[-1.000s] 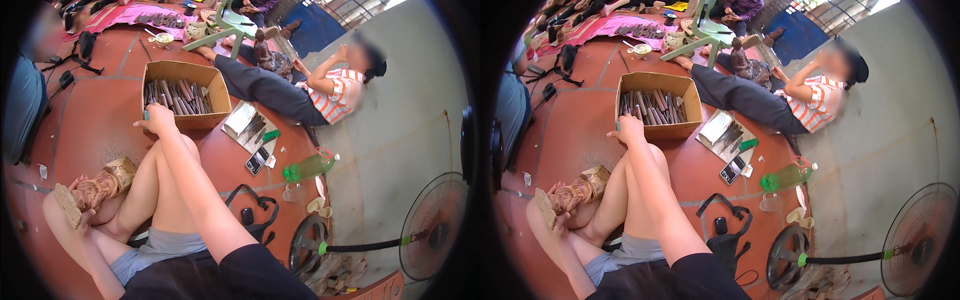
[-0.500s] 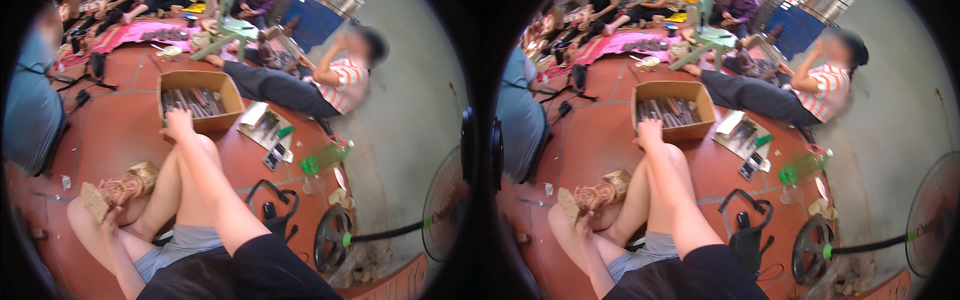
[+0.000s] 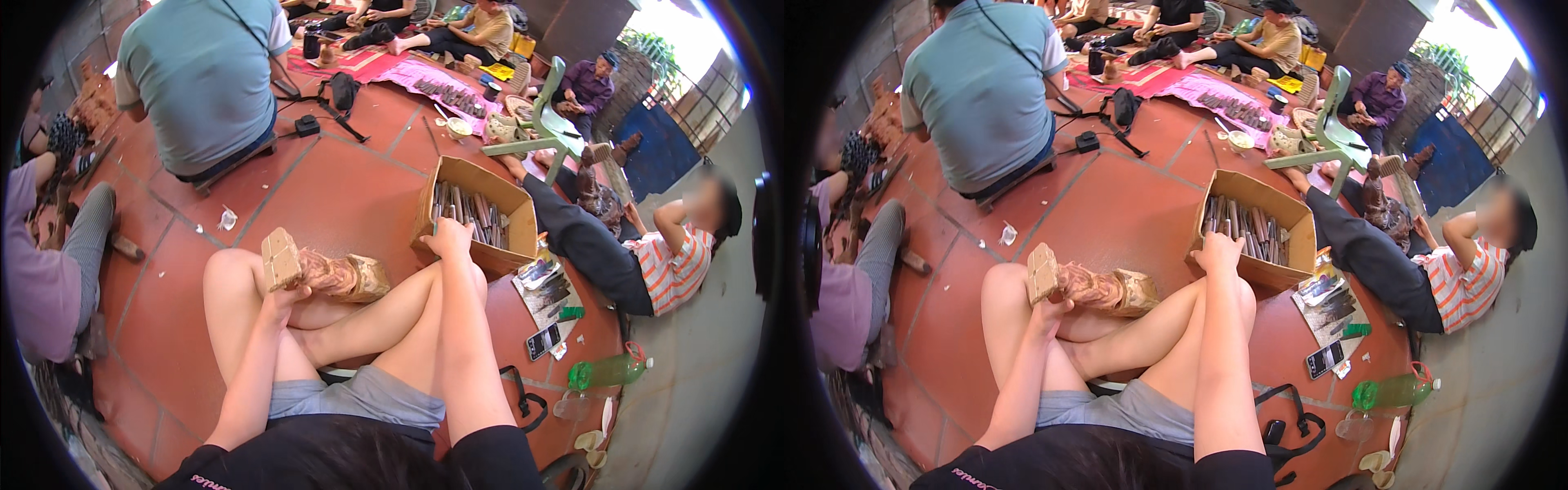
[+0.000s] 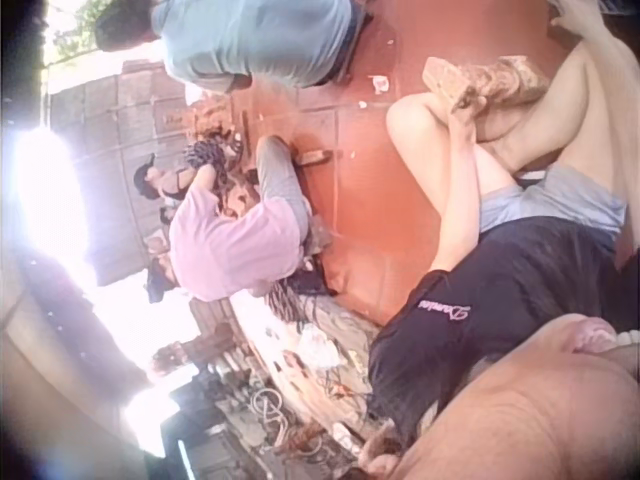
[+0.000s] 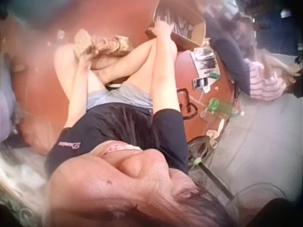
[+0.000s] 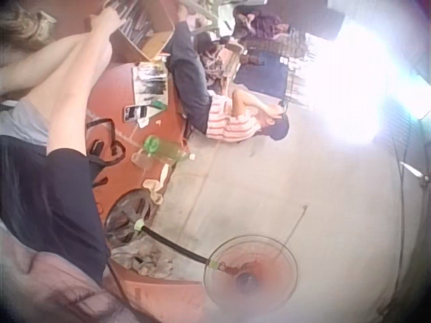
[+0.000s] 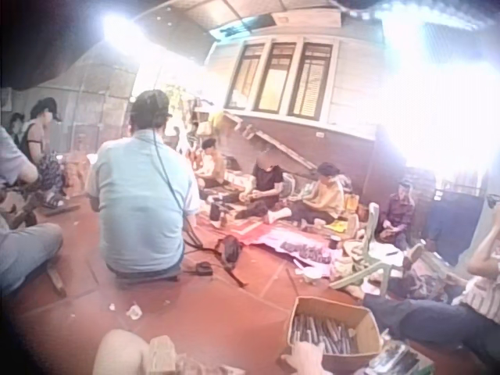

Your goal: The person sits on the floor and carves a wooden block using a small knife. They hold the wood on their lap, rotate it, and scrape away material with the blade. The person occasionally pauses to inspect the carved surface.

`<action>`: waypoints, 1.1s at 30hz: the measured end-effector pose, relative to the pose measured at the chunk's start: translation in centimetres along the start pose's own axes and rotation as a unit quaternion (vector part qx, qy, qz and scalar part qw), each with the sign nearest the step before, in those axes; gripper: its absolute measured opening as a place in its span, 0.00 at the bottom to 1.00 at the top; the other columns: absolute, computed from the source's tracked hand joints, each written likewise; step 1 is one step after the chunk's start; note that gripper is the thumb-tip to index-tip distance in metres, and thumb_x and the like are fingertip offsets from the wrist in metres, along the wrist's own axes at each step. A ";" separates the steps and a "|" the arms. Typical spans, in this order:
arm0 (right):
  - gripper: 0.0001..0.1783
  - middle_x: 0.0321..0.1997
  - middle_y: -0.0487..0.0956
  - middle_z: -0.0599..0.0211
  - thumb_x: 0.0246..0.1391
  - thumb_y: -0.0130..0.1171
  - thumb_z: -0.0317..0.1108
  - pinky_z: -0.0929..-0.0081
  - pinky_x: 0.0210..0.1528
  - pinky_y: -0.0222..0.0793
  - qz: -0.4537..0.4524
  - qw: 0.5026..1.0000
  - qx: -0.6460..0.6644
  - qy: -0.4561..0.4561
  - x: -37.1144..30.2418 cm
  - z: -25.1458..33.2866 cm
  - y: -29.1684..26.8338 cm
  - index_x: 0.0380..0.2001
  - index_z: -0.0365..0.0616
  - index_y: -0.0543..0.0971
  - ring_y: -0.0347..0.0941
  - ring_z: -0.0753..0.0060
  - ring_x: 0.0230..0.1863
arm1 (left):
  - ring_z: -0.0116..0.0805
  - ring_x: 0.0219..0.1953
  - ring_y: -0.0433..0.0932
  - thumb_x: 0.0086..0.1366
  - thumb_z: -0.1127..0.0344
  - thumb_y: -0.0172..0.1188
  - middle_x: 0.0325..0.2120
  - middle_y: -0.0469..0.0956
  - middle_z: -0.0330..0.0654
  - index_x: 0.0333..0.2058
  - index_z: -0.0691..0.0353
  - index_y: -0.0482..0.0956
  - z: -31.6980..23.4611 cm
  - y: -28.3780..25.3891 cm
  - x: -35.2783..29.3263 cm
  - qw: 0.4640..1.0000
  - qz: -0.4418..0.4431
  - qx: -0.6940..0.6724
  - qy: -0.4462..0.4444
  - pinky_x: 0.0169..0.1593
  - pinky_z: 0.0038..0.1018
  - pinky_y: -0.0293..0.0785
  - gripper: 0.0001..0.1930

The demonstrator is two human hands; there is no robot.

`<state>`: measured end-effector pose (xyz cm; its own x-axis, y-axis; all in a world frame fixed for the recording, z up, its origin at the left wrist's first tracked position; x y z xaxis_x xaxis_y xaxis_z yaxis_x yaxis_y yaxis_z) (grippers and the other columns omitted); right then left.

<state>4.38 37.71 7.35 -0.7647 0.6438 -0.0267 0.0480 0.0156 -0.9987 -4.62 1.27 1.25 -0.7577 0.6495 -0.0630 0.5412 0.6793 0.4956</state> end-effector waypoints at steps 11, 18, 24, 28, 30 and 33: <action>0.31 0.49 0.82 0.59 0.46 0.65 0.55 0.43 0.61 0.55 0.030 0.999 0.032 0.004 -0.3 -0.6 0.2 0.51 0.49 0.79 0.77 0.59 0.53 | 0.32 0.55 0.71 0.45 0.74 0.75 0.50 0.75 0.35 0.56 0.61 0.71 0.6 -0.5 -0.5 1.000 -0.018 0.016 0.015 0.60 0.29 0.65 0.37; 0.21 0.47 0.80 0.63 0.43 0.61 0.39 0.43 0.57 0.59 -0.006 0.998 0.055 0.029 1.0 -0.7 1.0 0.44 0.50 0.79 0.74 0.61 0.54 | 0.33 0.58 0.69 0.45 0.67 0.78 0.53 0.72 0.36 0.59 0.60 0.67 0.3 -0.5 0.1 1.000 -0.017 0.015 0.002 0.61 0.31 0.64 0.41; 0.18 0.48 0.76 0.60 0.42 0.59 0.31 0.45 0.52 0.62 -0.159 0.982 0.100 0.008 -0.7 -1.1 -0.4 0.42 0.49 0.77 0.70 0.55 0.55 | 0.36 0.60 0.66 0.44 0.68 0.79 0.56 0.70 0.38 0.60 0.61 0.65 1.4 -2.3 -0.3 0.998 -0.051 0.020 0.035 0.65 0.33 0.59 0.44; 0.12 0.39 0.80 0.61 0.44 0.56 0.30 0.52 0.49 0.67 -0.174 0.979 0.106 0.006 -1.0 -1.2 -0.4 0.35 0.49 0.80 0.75 0.54 0.47 | 0.33 0.60 0.66 0.43 0.62 0.80 0.57 0.68 0.36 0.61 0.60 0.64 1.1 -2.6 -0.4 0.997 -0.050 0.052 0.039 0.65 0.31 0.59 0.47; 0.10 0.37 0.81 0.61 0.44 0.56 0.30 0.53 0.48 0.67 -0.168 0.979 0.115 0.007 -0.9 -1.2 -0.4 0.33 0.48 0.81 0.77 0.56 0.45 | 0.32 0.59 0.68 0.45 0.63 0.80 0.56 0.69 0.36 0.61 0.60 0.65 0.3 -1.4 -0.8 0.998 -0.035 0.046 0.013 0.63 0.30 0.62 0.45; 0.07 0.33 0.82 0.61 0.44 0.56 0.31 0.55 0.46 0.66 -0.177 0.978 0.107 0.003 -0.9 -1.3 -0.4 0.28 0.49 0.82 0.78 0.58 0.42 | 0.33 0.58 0.69 0.47 0.65 0.78 0.55 0.70 0.36 0.61 0.60 0.66 1.3 -2.5 -0.5 0.997 -0.044 0.051 0.022 0.61 0.30 0.64 0.43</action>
<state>5.82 38.12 7.79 -0.7052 0.6320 0.3213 -0.3547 0.0779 -0.9317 -5.13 -0.27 -1.07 -0.8177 0.5722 -0.0634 0.5048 0.7655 0.3989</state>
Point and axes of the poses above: each hand's wrist, its own x-axis towards the middle knuckle, its own y-axis out of the palm, z = x × y, the point moved 6 cm from there along x, towards the middle knuckle
